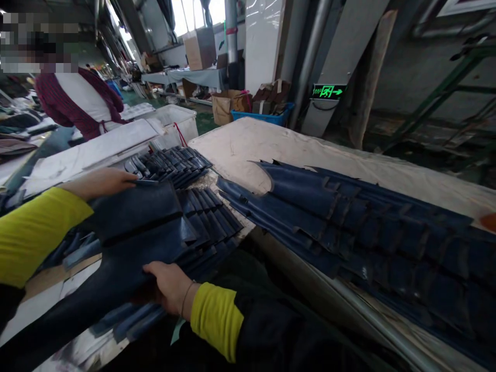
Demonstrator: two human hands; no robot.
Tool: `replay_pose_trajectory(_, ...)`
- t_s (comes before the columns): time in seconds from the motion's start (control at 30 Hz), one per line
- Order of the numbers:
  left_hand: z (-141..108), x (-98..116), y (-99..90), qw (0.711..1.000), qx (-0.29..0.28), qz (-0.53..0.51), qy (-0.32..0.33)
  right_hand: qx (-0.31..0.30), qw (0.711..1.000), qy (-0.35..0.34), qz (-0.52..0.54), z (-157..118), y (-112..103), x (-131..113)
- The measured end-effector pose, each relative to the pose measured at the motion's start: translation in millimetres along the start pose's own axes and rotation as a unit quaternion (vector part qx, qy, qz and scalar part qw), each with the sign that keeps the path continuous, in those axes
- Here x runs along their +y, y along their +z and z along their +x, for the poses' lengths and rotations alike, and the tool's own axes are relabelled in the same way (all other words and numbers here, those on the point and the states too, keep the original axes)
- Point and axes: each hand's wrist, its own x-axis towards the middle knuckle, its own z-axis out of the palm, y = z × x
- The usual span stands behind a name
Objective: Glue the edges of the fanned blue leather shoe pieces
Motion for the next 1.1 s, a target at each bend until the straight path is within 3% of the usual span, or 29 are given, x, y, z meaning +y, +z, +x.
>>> replay_pose_trajectory(0.07, 5.6, 1.4, 14.6, 1.0, -0.027, 0.012, 0.006, 0.023, 0.996, 0.042, 0.07, 5.3, 5.3, -5.8)
replay_pose_trajectory(0.2, 16.1, 9.5, 19.2, 0.998, -0.05, 0.029, 0.02, 0.042, 0.992, 0.054, 0.103, 17.0, 8.4, -13.7)
replay_pose_trajectory(0.3, 20.8, 16.4, 32.4, 0.998, -0.056, 0.013, 0.012, 0.021, 0.992, 0.084, 0.092, 28.0, 0.0, -8.3)
replay_pose_trajectory(0.4, 21.2, 18.4, 57.8, 0.998, -0.067, -0.005, -0.012, -0.008, 0.989, 0.124, 0.077, 36.4, -11.1, 3.1)
replay_pose_trajectory(0.5, 18.2, 16.9, 79.6, 0.997, -0.073, -0.017, -0.029, -0.002, 0.987, 0.152, 0.06, 39.3, -16.1, 11.4)
replay_pose_trajectory(0.63, 15.2, 15.8, 91.0, 0.996, -0.077, -0.028, -0.039, 0.012, 0.988, 0.15, 0.023, 40.1, -14.5, 12.7)
replay_pose_trajectory(0.8, 18.3, 20.6, 102.4, 0.996, -0.075, -0.031, -0.028, -0.078, 0.971, 0.219, -0.052, 37.8, -11.1, 11.5)
replay_pose_trajectory(0.87, 19.3, 24.1, 109.3, 0.997, -0.07, -0.033, -0.019, -0.108, 0.966, 0.174, -0.158, 30.4, -7.8, 5.8)
replay_pose_trajectory(0.9, 19.2, 26.1, 112.3, 0.997, -0.065, -0.033, -0.016, -0.106, 0.961, 0.101, -0.236, 25.6, -6.2, 0.7)
replay_pose_trajectory(0.93, 18.4, 28.2, 114.8, 0.998, -0.058, -0.034, -0.014, -0.093, 0.941, -0.001, -0.326, 21.0, -5.4, -5.5)
replay_pose_trajectory(0.97, 17.0, 30.7, 116.7, 0.998, -0.05, -0.035, -0.013, -0.075, 0.897, -0.114, -0.42, 17.1, -5.8, -12.1)
replay_pose_trajectory(1.03, 11.7, 36.3, 120.7, 0.999, -0.028, -0.036, -0.014, -0.043, 0.754, -0.275, -0.594, 14.1, -11.8, -22.7)
replay_pose_trajectory(1.1, 3.7, 41.9, 128.4, 0.998, 0.029, -0.036, -0.032, -0.03, 0.613, -0.286, -0.736, 18.3, -24.6, -24.9)
